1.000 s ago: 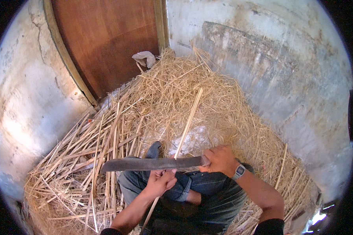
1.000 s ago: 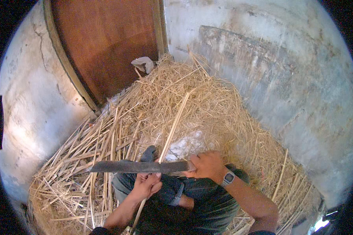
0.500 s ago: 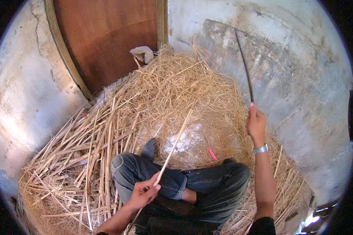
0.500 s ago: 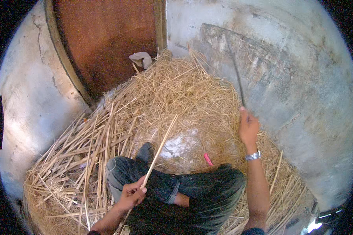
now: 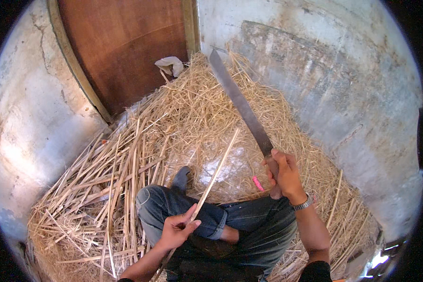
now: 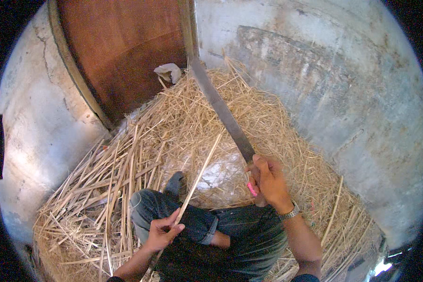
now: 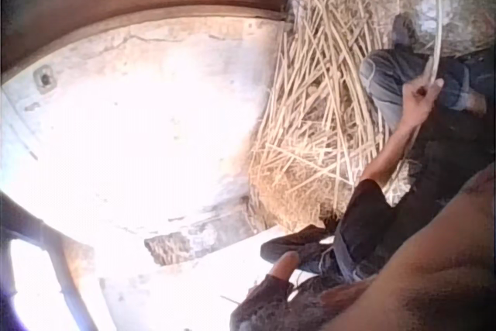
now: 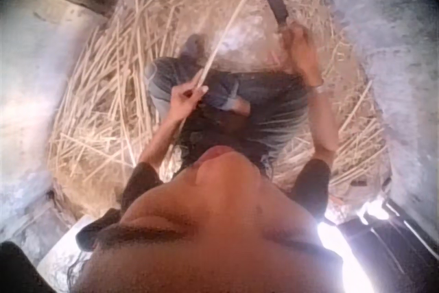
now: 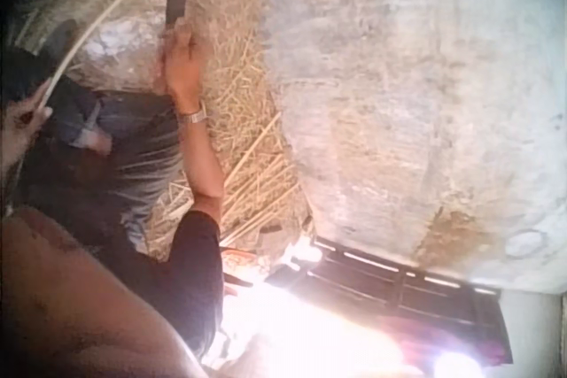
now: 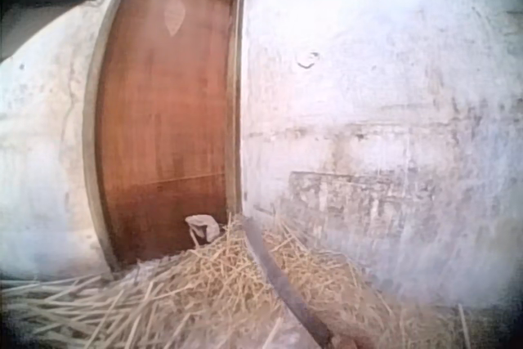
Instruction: The person is stripping a piece of bamboo by hand using a large knife and then a smaller blade to refine the strip.
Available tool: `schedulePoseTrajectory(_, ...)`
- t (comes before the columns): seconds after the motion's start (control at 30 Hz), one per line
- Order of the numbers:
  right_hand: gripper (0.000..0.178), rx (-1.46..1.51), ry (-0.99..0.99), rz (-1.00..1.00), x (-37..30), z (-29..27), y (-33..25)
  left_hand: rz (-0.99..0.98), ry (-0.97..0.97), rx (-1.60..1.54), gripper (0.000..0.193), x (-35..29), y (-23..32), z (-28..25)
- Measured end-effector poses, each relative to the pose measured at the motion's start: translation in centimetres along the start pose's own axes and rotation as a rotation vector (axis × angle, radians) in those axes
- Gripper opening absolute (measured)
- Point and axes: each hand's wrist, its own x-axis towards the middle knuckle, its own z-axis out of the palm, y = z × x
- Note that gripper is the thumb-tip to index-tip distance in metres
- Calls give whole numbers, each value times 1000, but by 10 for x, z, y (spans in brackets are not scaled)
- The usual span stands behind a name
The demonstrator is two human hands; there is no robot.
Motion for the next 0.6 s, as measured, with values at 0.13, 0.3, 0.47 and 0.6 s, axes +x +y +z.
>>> schedulePoseTrajectory(0.13,51,33,-6,22,5,0,7,130,16,157,53,0,-6,-2)
schedulePoseTrajectory(0.3,51,27,-29,17,2,3,8,116,-12,81,48,0,-6,1)
schedulePoseTrajectory(0.47,47,28,11,7,-5,6,4,-101,-156,-133,43,-2,2,-2)
schedulePoseTrajectory(0.6,33,-241,80,-168,2,11,-2,-69,-247,-280,43,-4,-11,-5)
